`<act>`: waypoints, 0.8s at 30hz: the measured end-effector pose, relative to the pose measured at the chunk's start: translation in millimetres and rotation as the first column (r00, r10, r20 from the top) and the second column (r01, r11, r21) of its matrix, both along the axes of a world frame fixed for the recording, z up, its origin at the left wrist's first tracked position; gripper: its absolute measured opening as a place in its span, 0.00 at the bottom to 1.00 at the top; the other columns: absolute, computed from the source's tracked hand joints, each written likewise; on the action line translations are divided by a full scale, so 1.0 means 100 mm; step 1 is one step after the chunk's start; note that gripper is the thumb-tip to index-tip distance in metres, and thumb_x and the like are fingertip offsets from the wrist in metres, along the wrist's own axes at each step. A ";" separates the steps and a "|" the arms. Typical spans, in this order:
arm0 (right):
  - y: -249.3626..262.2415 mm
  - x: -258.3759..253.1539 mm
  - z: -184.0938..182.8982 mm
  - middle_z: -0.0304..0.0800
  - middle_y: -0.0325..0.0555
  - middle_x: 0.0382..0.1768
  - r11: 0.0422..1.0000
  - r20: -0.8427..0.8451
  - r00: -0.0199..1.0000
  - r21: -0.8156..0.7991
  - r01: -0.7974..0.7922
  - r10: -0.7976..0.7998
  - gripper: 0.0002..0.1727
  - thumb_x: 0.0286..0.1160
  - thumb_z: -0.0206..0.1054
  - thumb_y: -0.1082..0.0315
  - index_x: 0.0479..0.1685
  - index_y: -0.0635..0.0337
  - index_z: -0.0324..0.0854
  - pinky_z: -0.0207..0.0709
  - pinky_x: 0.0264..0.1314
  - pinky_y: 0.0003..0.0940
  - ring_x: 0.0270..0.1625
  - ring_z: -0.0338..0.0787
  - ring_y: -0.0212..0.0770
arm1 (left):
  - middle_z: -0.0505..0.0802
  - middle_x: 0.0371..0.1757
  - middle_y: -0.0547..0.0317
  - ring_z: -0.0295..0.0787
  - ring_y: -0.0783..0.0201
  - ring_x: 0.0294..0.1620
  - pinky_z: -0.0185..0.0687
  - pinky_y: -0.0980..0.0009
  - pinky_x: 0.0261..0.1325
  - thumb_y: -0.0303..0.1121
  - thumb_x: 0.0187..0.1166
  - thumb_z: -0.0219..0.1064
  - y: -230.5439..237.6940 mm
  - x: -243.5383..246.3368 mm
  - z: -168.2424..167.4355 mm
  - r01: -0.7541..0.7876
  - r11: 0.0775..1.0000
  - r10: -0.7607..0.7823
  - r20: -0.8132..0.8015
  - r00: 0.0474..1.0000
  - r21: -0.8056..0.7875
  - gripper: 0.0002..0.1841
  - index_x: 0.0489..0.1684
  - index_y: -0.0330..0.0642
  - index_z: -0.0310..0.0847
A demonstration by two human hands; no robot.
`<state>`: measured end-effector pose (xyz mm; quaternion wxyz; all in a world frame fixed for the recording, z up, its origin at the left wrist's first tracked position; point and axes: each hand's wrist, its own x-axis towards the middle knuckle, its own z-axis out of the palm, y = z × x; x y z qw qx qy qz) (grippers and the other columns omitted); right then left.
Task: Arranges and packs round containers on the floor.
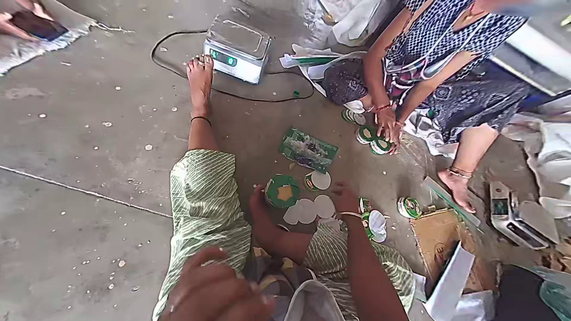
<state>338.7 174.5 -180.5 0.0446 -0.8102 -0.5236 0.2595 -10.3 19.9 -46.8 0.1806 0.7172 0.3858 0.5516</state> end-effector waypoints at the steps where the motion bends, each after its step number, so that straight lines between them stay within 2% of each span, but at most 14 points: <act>1: 0.03 0.02 -0.05 0.85 0.65 0.69 0.987 0.044 0.997 -0.151 -0.051 0.058 0.41 0.75 0.73 0.66 0.88 0.62 0.59 0.73 0.74 0.64 0.70 0.85 0.65 | 0.85 0.46 0.70 0.81 0.79 0.57 0.65 0.74 0.79 0.39 0.90 0.58 0.07 0.01 -0.15 -0.047 0.999 0.047 -0.007 0.999 0.013 0.07 0.45 0.53 0.82; 3: 0.06 0.05 -0.25 0.75 0.67 0.78 0.949 0.104 0.988 -0.305 -0.077 0.114 0.56 0.67 0.81 0.61 0.94 0.60 0.47 0.70 0.78 0.64 0.77 0.79 0.67 | 0.86 0.43 0.70 0.82 0.79 0.54 0.67 0.78 0.75 0.38 0.88 0.60 0.15 0.03 -0.39 -0.111 0.994 0.111 0.004 0.994 -0.025 0.07 0.44 0.52 0.84; 6: 0.00 0.09 -0.57 0.64 0.71 0.84 0.948 0.166 0.981 -0.315 -0.047 0.104 0.59 0.58 0.86 0.61 0.92 0.66 0.50 0.67 0.80 0.64 0.83 0.71 0.69 | 0.88 0.39 0.69 0.82 0.79 0.55 0.65 0.81 0.75 0.38 0.84 0.65 0.13 0.03 -0.61 -0.153 0.982 0.154 0.006 0.988 -0.109 0.06 0.41 0.52 0.88; 10: 0.00 0.13 -0.52 0.72 0.70 0.79 0.972 0.085 0.996 -0.230 0.050 -0.031 0.52 0.59 0.83 0.70 0.89 0.65 0.57 0.72 0.77 0.62 0.78 0.77 0.68 | 0.89 0.37 0.69 0.81 0.80 0.56 0.64 0.86 0.72 0.38 0.80 0.69 0.10 0.04 -0.74 -0.175 0.969 0.179 0.009 0.984 -0.173 0.06 0.37 0.52 0.91; 12: -0.04 0.12 -0.34 0.78 0.73 0.71 0.987 -0.034 0.988 -0.062 0.146 -0.148 0.50 0.60 0.81 0.76 0.88 0.67 0.56 0.74 0.73 0.64 0.72 0.81 0.70 | 0.92 0.36 0.65 0.83 0.78 0.53 0.68 0.87 0.66 0.39 0.77 0.69 0.10 0.07 -0.80 -0.201 0.950 0.207 -0.002 0.978 -0.241 0.08 0.33 0.50 0.93; 15: -0.26 -0.03 0.06 0.89 0.68 0.59 0.942 -0.244 0.948 0.212 0.259 -0.205 0.50 0.63 0.78 0.80 0.89 0.68 0.53 0.81 0.60 0.57 0.55 0.91 0.62 | 0.95 0.37 0.60 0.90 0.72 0.48 0.83 0.74 0.55 0.40 0.69 0.71 0.11 0.20 -0.86 -0.128 0.859 0.175 0.050 0.983 -0.496 0.11 0.27 0.41 0.92; 16: -0.40 -0.11 0.15 0.91 0.66 0.52 0.905 -0.316 0.938 0.342 0.252 -0.142 0.48 0.63 0.77 0.80 0.87 0.71 0.55 0.84 0.55 0.51 0.48 0.92 0.55 | 0.95 0.36 0.60 0.90 0.73 0.44 0.85 0.72 0.52 0.38 0.70 0.70 0.13 0.28 -0.87 -0.031 0.790 0.132 0.120 0.984 -0.613 0.12 0.30 0.37 0.91; 17: -0.56 -0.21 0.23 0.92 0.64 0.46 0.845 -0.342 0.939 0.495 0.202 -0.024 0.44 0.62 0.76 0.79 0.83 0.77 0.59 0.86 0.51 0.46 0.43 0.93 0.50 | 0.94 0.37 0.58 0.89 0.73 0.40 0.85 0.72 0.48 0.35 0.76 0.67 0.17 0.37 -0.86 0.106 0.674 0.086 0.221 0.972 -0.731 0.13 0.39 0.32 0.90; 19: -0.92 -0.47 0.32 0.94 0.63 0.42 0.629 -0.207 0.944 0.778 -0.002 0.259 0.27 0.62 0.75 0.77 0.61 0.85 0.76 0.88 0.52 0.42 0.44 0.95 0.46 | 0.93 0.54 0.49 0.91 0.65 0.51 0.86 0.65 0.60 0.36 0.90 0.55 0.31 0.56 -0.85 0.427 0.360 0.064 0.479 0.876 -0.829 0.20 0.67 0.28 0.79; 20: -1.06 -0.58 0.29 0.94 0.53 0.39 0.471 -0.080 0.921 0.874 -0.120 0.382 0.14 0.64 0.74 0.73 0.46 0.73 0.83 0.86 0.57 0.34 0.47 0.94 0.38 | 0.92 0.59 0.46 0.91 0.62 0.56 0.85 0.63 0.64 0.37 0.92 0.52 0.38 0.66 -0.88 0.528 0.260 0.109 0.568 0.816 -0.808 0.22 0.74 0.28 0.73; 21: -1.16 -0.67 0.25 0.92 0.42 0.39 0.349 0.027 0.881 0.912 -0.215 0.473 0.07 0.71 0.72 0.68 0.43 0.58 0.83 0.81 0.66 0.28 0.51 0.91 0.32 | 0.92 0.60 0.47 0.91 0.62 0.56 0.85 0.63 0.63 0.35 0.91 0.54 0.44 0.74 -0.90 0.574 0.228 0.161 0.611 0.775 -0.787 0.22 0.75 0.29 0.72; 22: -1.24 -0.77 0.22 0.92 0.36 0.40 0.260 0.100 0.844 0.927 -0.272 0.527 0.04 0.76 0.71 0.65 0.44 0.49 0.83 0.76 0.71 0.27 0.53 0.89 0.30 | 0.93 0.56 0.50 0.92 0.65 0.53 0.86 0.66 0.61 0.30 0.88 0.59 0.49 0.80 -0.92 0.572 0.243 0.208 0.618 0.758 -0.784 0.20 0.74 0.30 0.74; 23: -1.28 -0.81 0.16 0.92 0.34 0.44 0.229 0.143 0.826 0.922 -0.311 0.546 0.05 0.77 0.68 0.65 0.47 0.45 0.82 0.72 0.75 0.28 0.57 0.88 0.29 | 0.94 0.53 0.52 0.92 0.68 0.49 0.87 0.69 0.57 0.23 0.83 0.62 0.52 0.84 -0.92 0.540 0.276 0.249 0.602 0.759 -0.795 0.19 0.72 0.30 0.76; 24: -1.33 -0.82 0.12 0.91 0.37 0.48 0.276 0.112 0.835 0.913 -0.300 0.538 0.07 0.78 0.65 0.66 0.50 0.47 0.82 0.70 0.76 0.30 0.61 0.87 0.32 | 0.94 0.50 0.53 0.92 0.69 0.46 0.88 0.70 0.54 0.19 0.79 0.65 0.54 0.85 -0.92 0.501 0.312 0.292 0.584 0.758 -0.807 0.19 0.69 0.31 0.79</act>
